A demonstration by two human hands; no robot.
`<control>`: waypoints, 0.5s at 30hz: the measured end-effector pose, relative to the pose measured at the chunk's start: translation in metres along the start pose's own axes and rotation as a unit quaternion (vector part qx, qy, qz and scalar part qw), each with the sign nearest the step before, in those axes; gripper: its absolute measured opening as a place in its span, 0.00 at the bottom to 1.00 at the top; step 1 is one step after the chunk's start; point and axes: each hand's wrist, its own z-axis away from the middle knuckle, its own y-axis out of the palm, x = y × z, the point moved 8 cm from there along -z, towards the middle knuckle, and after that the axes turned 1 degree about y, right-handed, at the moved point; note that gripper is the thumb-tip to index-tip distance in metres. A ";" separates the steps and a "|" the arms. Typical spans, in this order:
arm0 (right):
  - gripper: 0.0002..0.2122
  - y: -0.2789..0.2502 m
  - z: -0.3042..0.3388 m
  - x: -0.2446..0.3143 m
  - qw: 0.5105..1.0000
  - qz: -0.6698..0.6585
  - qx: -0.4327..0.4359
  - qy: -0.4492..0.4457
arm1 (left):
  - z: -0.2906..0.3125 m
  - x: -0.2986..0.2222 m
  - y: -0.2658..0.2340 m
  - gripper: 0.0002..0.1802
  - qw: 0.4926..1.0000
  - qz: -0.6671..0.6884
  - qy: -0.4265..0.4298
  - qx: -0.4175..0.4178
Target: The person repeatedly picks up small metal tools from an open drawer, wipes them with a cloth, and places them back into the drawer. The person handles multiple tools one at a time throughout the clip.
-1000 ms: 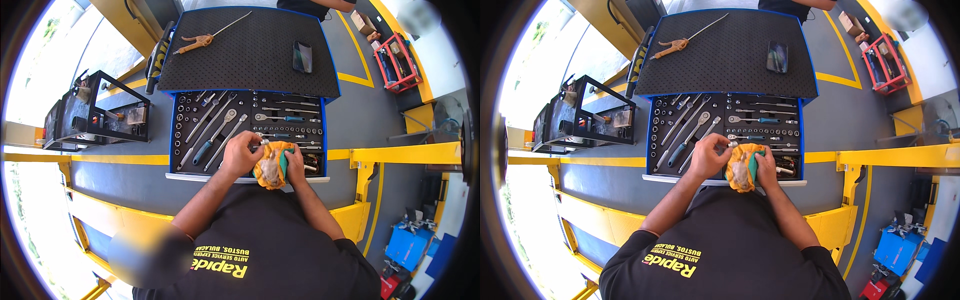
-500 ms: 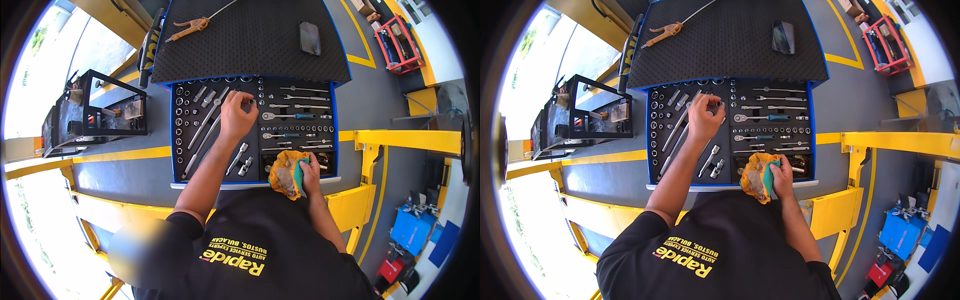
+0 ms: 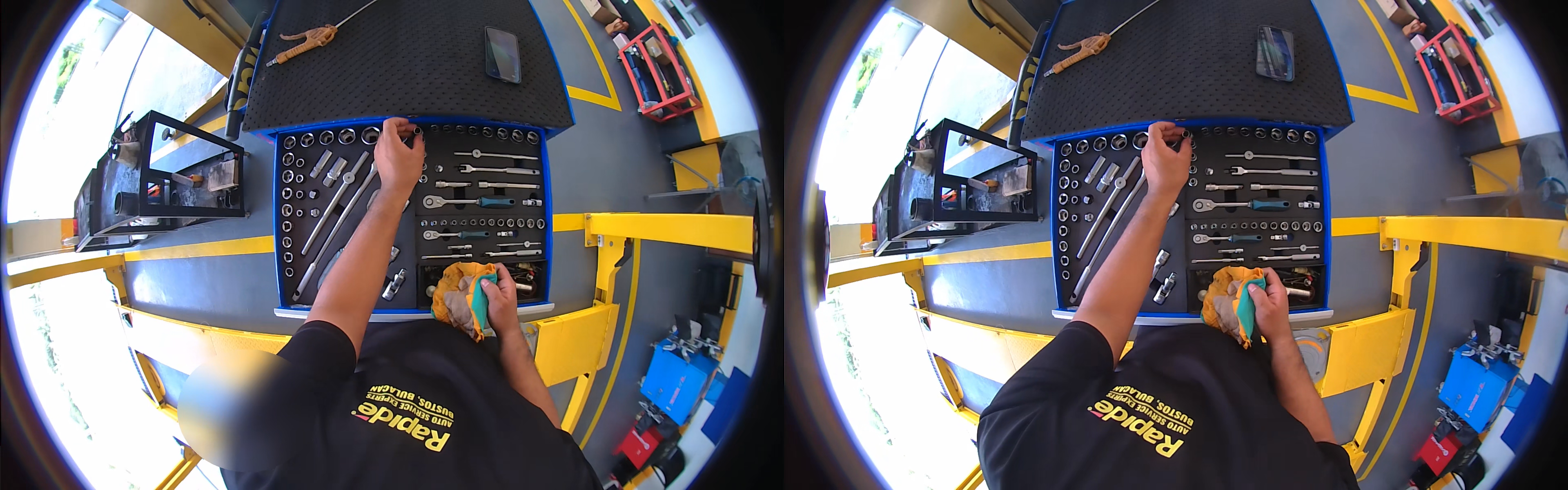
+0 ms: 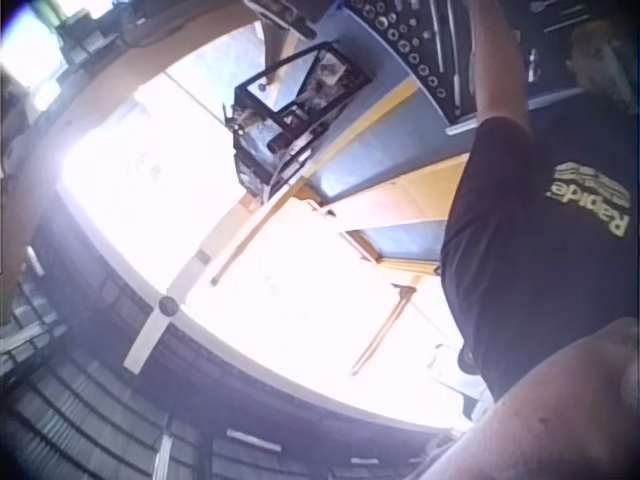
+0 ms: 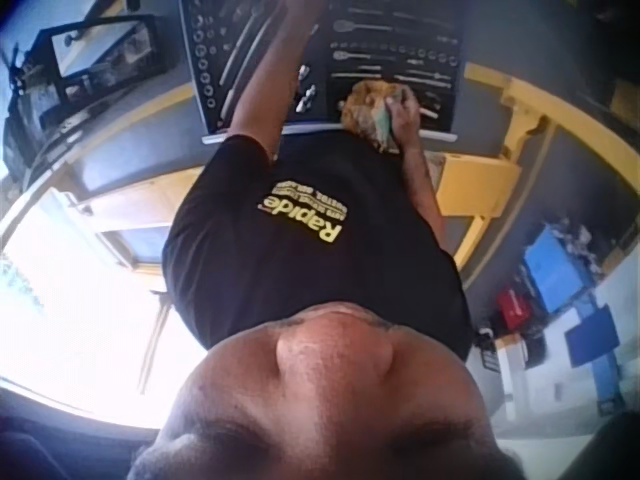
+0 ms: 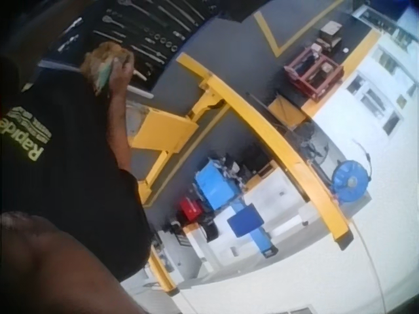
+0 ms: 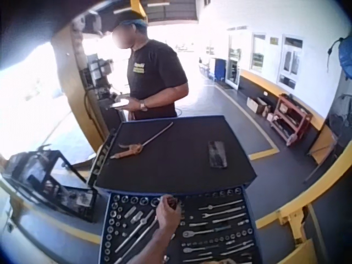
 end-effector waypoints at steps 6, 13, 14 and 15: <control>0.08 -0.001 0.002 0.002 1.000 -0.010 -0.001 -0.005 | -0.002 0.001 0.015 0.16 0.996 -0.079 -0.001 -0.034; 0.08 0.000 0.001 0.006 1.000 -0.024 0.018 -0.001 | -0.002 0.000 0.019 0.19 0.995 -0.086 0.017 -0.043; 0.08 0.000 0.001 0.006 0.999 -0.027 0.019 0.006 | -0.003 -0.001 0.018 0.19 0.995 -0.088 0.023 -0.044; 0.08 -0.001 0.001 0.005 0.999 -0.039 0.019 0.017 | -0.003 -0.003 0.017 0.20 0.993 -0.101 0.026 -0.046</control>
